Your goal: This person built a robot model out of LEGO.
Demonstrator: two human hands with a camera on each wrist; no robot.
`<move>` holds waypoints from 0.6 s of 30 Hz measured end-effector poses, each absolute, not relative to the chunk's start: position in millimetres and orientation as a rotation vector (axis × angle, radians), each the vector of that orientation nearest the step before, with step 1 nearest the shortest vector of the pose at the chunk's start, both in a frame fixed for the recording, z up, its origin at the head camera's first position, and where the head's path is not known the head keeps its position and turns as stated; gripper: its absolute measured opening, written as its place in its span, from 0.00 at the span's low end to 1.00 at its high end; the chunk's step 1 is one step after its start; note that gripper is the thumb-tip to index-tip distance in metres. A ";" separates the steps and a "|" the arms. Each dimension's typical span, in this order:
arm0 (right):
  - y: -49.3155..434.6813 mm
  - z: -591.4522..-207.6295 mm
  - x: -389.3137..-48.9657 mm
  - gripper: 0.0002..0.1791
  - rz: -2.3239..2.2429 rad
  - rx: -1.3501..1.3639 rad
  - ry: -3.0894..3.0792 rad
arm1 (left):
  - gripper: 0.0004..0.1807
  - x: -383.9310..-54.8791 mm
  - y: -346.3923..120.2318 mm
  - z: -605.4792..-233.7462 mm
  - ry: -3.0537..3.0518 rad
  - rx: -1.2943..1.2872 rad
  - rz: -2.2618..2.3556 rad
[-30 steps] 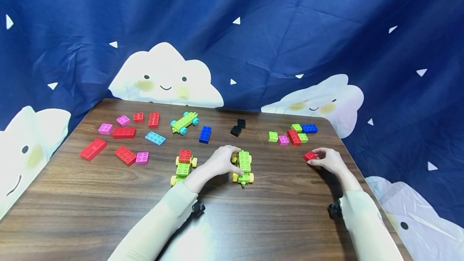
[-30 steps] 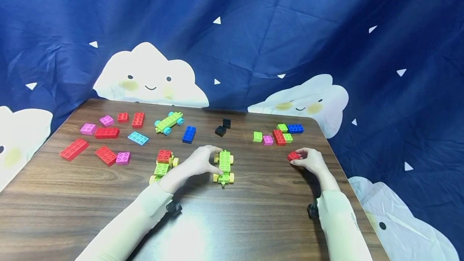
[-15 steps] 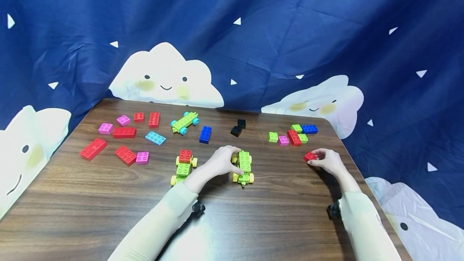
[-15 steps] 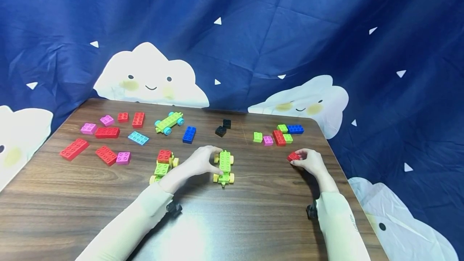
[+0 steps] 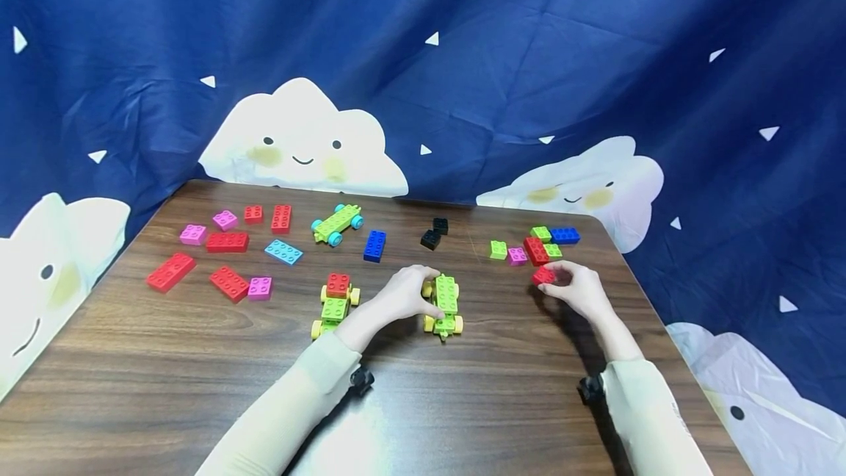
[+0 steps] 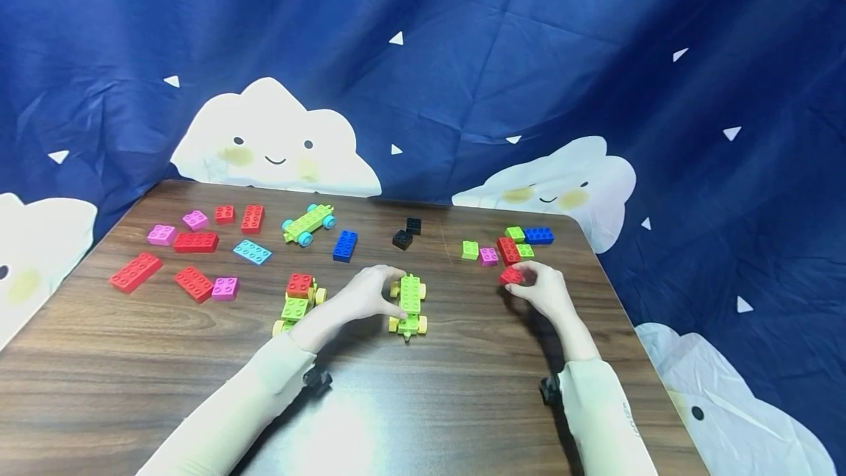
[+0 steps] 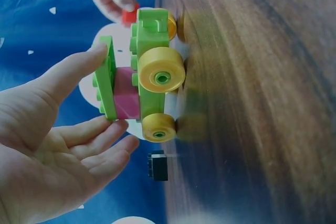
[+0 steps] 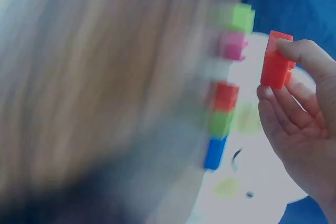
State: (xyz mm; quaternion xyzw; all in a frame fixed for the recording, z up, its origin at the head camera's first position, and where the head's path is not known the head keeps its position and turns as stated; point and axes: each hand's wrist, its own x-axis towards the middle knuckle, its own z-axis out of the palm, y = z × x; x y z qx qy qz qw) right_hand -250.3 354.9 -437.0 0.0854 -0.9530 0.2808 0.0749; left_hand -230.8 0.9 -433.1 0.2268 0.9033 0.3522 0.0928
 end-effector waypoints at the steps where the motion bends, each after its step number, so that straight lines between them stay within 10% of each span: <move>1: 348.2 -434.8 -249.8 0.21 0.854 0.274 -2.852 | 0.42 -230.6 1.0 -432.9 2.684 0.677 1.044; 18: 245.9 -404.9 -261.1 0.22 1.029 0.599 -2.763 | 0.34 -232.8 5.4 -424.0 2.762 0.761 1.201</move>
